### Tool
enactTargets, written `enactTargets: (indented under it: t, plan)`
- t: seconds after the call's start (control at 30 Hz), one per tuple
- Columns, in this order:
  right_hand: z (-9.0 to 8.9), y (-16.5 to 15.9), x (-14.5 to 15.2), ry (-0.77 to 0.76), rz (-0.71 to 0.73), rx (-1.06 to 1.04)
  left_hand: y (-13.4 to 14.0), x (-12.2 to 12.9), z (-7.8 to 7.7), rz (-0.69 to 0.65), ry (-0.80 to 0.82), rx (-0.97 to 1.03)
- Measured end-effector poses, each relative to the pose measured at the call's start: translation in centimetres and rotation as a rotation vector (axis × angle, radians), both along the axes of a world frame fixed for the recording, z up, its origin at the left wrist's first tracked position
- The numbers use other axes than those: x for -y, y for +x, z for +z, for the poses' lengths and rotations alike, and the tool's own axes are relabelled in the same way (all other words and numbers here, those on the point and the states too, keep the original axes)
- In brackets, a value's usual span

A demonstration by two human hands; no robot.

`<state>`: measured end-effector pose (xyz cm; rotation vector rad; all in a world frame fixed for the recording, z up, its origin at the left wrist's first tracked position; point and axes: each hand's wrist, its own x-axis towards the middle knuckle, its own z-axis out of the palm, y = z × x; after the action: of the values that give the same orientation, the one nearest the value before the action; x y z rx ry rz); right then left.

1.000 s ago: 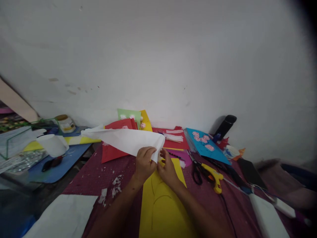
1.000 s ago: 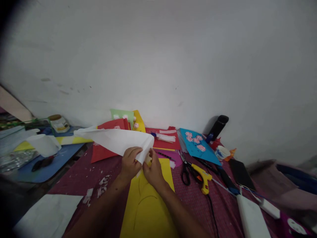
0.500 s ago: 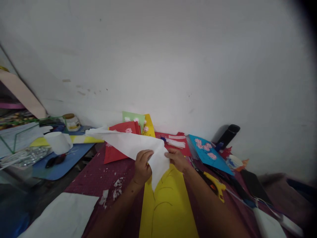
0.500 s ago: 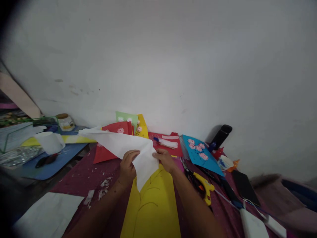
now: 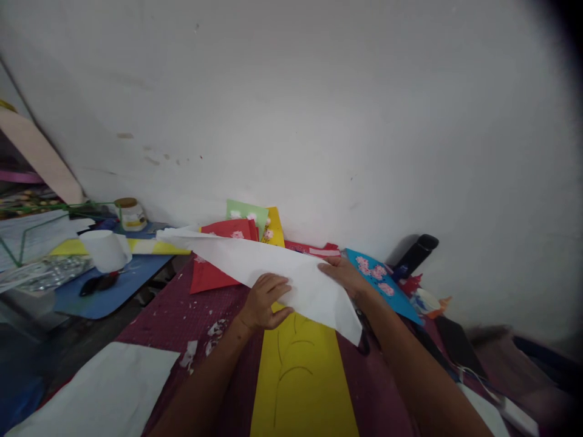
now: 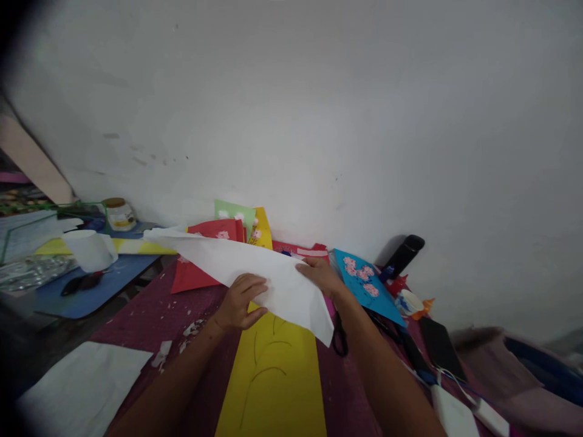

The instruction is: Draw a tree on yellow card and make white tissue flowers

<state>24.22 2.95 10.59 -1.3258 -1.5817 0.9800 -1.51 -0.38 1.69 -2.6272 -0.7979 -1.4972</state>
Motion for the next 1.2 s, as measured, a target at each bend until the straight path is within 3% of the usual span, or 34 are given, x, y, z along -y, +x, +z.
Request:
enactTargets:
  t: [0.13, 0.23, 0.33, 0.47, 0.6, 0.77, 0.97, 1.1, 1.2]
  plan:
    - [0.9, 0.5, -0.3, -0.217, 0.137, -0.053, -0.1, -0.2, -0.1, 0.032, -0.007, -0.007]
    - [1.5, 0.9, -0.3, -0.239, 0.156, 0.01, 0.3, -0.2, -0.3, 0.081, -0.026, -0.015]
    - [2.0, 1.4, -0.2, -0.236, 0.179, 0.105, 0.6, -0.3, -0.6, 0.212, -0.08, 0.004]
    - [2.7, 2.3, -0.1, -0.095, 0.241, 0.344, 0.9, -0.6, -1.0, 0.332, -0.125, 0.032]
    - [3.2, 2.9, 0.0, 0.101, 0.235, 0.613, 1.2, -0.6, -1.3, 0.304, -0.133, 0.015]
    - [3.0, 3.5, 0.0, 0.146, 0.174, 0.722, 1.7, 0.0, -0.9, 0.288, -0.184, -0.044]
    - [3.7, 3.6, 0.5, 0.119, 0.111, 0.632, 2.3, 0.5, -0.4, 0.242, -0.283, -0.162]
    - [4.1, 1.8, 1.4, 0.045, 0.043, 0.366, 3.3, 1.3, -0.6, 0.19, -0.329, -0.197]
    - [4.0, -0.6, 2.2, -0.056, 0.039, 0.187, 3.8, 1.7, -0.4, 0.098, -0.365, -0.116]
